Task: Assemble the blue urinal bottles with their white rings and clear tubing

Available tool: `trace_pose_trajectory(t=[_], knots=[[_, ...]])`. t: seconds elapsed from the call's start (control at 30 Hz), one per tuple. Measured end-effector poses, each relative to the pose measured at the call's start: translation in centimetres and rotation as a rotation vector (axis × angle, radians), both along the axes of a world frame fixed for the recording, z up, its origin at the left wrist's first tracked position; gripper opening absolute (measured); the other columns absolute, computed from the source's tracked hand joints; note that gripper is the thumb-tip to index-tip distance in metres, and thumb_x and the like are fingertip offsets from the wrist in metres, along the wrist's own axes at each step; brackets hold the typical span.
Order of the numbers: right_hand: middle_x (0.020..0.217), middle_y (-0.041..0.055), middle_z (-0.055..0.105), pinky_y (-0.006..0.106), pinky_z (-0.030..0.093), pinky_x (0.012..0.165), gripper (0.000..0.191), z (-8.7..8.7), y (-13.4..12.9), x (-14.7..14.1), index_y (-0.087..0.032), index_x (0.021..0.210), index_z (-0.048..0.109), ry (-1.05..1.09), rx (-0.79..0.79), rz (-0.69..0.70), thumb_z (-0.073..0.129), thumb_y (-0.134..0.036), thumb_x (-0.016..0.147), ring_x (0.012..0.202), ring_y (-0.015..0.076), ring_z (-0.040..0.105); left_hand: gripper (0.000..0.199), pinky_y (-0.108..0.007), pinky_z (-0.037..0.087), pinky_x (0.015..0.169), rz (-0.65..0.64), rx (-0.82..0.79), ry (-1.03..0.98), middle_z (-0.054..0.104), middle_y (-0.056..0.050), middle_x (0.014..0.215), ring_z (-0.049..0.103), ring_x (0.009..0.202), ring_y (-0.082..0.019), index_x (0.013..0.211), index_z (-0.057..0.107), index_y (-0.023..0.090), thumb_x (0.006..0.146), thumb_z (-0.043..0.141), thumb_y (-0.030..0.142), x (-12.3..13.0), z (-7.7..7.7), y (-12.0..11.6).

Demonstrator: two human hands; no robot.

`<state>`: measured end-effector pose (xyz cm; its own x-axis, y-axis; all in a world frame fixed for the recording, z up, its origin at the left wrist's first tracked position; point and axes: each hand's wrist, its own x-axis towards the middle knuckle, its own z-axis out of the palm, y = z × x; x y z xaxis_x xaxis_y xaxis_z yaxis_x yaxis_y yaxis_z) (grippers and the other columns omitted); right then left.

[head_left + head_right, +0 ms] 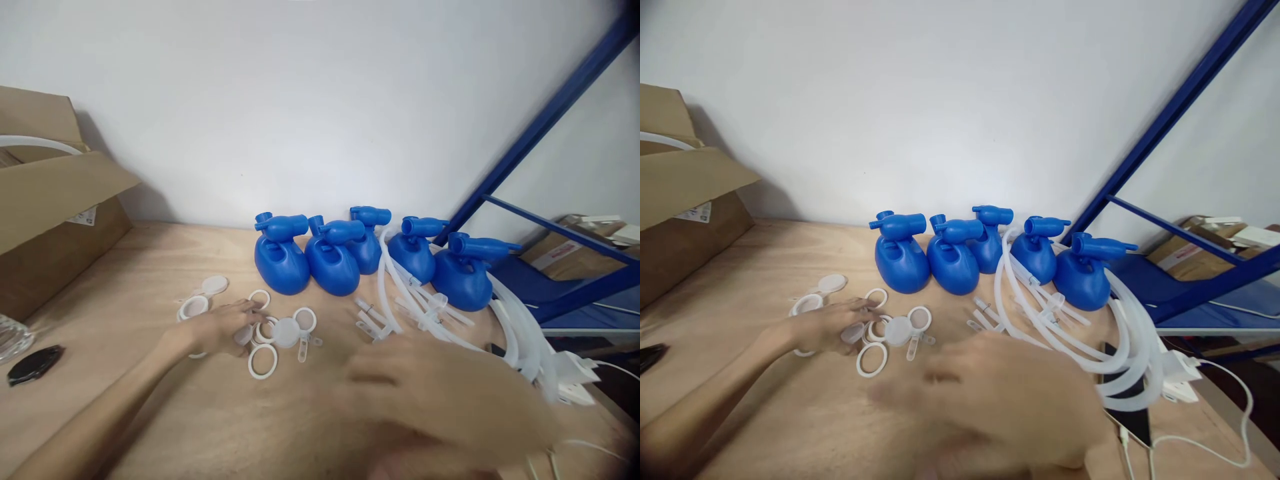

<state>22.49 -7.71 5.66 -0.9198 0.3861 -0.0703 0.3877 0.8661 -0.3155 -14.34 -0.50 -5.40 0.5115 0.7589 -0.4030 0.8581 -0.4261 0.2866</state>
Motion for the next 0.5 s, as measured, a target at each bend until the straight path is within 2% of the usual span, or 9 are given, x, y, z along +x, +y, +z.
trace_pose_trajectory(t=[0.03, 0.1, 0.17, 0.2, 0.23, 0.3, 0.4, 0.5], knots=[[0.125, 0.0073, 0.075, 0.039, 0.060, 0.091, 0.054, 0.3, 1.8, -1.8, -0.045, 0.155, 0.050, 0.001, -0.013, -0.013, 0.053, -0.062, 0.103, 0.108, 0.0244, 0.074, 0.079, -0.049, 0.040, 0.123, 0.014, 0.011, -0.014, 0.045, -0.012, 0.166, 0.042, 0.152, -0.040, 0.151, 0.058, 0.030, 0.075, 0.079, 0.033, -0.4, 0.3, 0.4], [0.134, 0.0073, 0.071, 0.044, 0.058, 0.098, 0.062, -0.9, 4.9, -4.9, -0.043, 0.163, 0.038, -0.014, -0.002, -0.093, 0.057, -0.053, 0.105, 0.118, 0.0285, 0.071, 0.080, -0.044, 0.044, 0.119, 0.042, 0.003, -0.037, 0.049, -0.011, 0.163, 0.048, 0.148, -0.038, 0.152, 0.056, 0.028, 0.074, 0.076, 0.034, -1.3, 1.5, 1.2], [0.149, 0.0114, 0.062, 0.047, 0.054, 0.106, 0.071, -4.1, 7.3, -6.8, -0.038, 0.165, 0.037, -0.069, -0.022, -0.129, 0.066, -0.048, 0.101, 0.133, 0.0333, 0.062, 0.080, -0.039, 0.049, 0.111, 0.085, -0.060, -0.040, 0.056, -0.012, 0.155, 0.057, 0.138, -0.035, 0.152, 0.055, 0.026, 0.074, 0.073, 0.036, -2.1, 2.9, 1.9], [0.158, 0.0154, 0.053, 0.052, 0.049, 0.114, 0.076, -6.0, 8.3, -7.4, -0.034, 0.165, 0.037, -0.096, -0.025, -0.165, 0.069, -0.049, 0.099, 0.145, 0.0375, 0.052, 0.079, -0.037, 0.052, 0.106, 0.107, -0.103, -0.030, 0.061, -0.012, 0.148, 0.061, 0.132, -0.033, 0.150, 0.056, 0.025, 0.074, 0.072, 0.037, -2.4, 3.6, 2.2], [0.167, 0.0198, 0.041, 0.059, 0.043, 0.118, 0.085, -7.9, 9.1, -7.8, -0.029, 0.166, 0.036, -0.130, -0.054, -0.177, 0.074, -0.054, 0.094, 0.153, 0.0428, 0.040, 0.078, -0.036, 0.054, 0.100, 0.126, -0.145, -0.014, 0.065, -0.011, 0.141, 0.065, 0.125, -0.032, 0.149, 0.057, 0.024, 0.074, 0.072, 0.038, -2.6, 4.2, 2.5], [0.174, 0.0206, 0.025, 0.064, 0.035, 0.122, 0.096, -11.2, 10.4, -8.5, -0.027, 0.169, 0.029, -0.140, -0.141, -0.147, 0.073, -0.063, 0.091, 0.161, 0.0448, 0.023, 0.076, -0.034, 0.055, 0.092, 0.138, -0.199, 0.010, 0.071, -0.010, 0.127, 0.069, 0.112, -0.030, 0.146, 0.059, 0.024, 0.073, 0.073, 0.043, -2.7, 4.9, 3.2], [0.175, 0.0185, 0.025, 0.062, 0.022, 0.128, 0.090, -14.2, 11.2, -9.7, -0.028, 0.169, 0.026, -0.047, -0.155, -0.112, 0.058, -0.072, 0.097, 0.163, 0.0396, 0.017, 0.069, -0.033, 0.055, 0.087, 0.138, -0.144, 0.038, 0.074, -0.008, 0.118, 0.070, 0.103, -0.029, 0.140, 0.062, 0.024, 0.077, 0.070, 0.052, -2.2, 4.8, 4.6], [0.172, 0.0186, 0.030, 0.058, 0.021, 0.129, 0.082, -15.5, 11.0, -11.6, -0.028, 0.168, 0.028, 0.053, -0.096, -0.121, 0.049, -0.071, 0.101, 0.161, 0.0357, 0.021, 0.063, -0.037, 0.055, 0.082, 0.175, -0.027, 0.097, 0.071, -0.013, 0.120, 0.070, 0.099, -0.032, 0.133, 0.066, 0.023, 0.079, 0.066, 0.054, -1.4, 3.1, 6.3]])
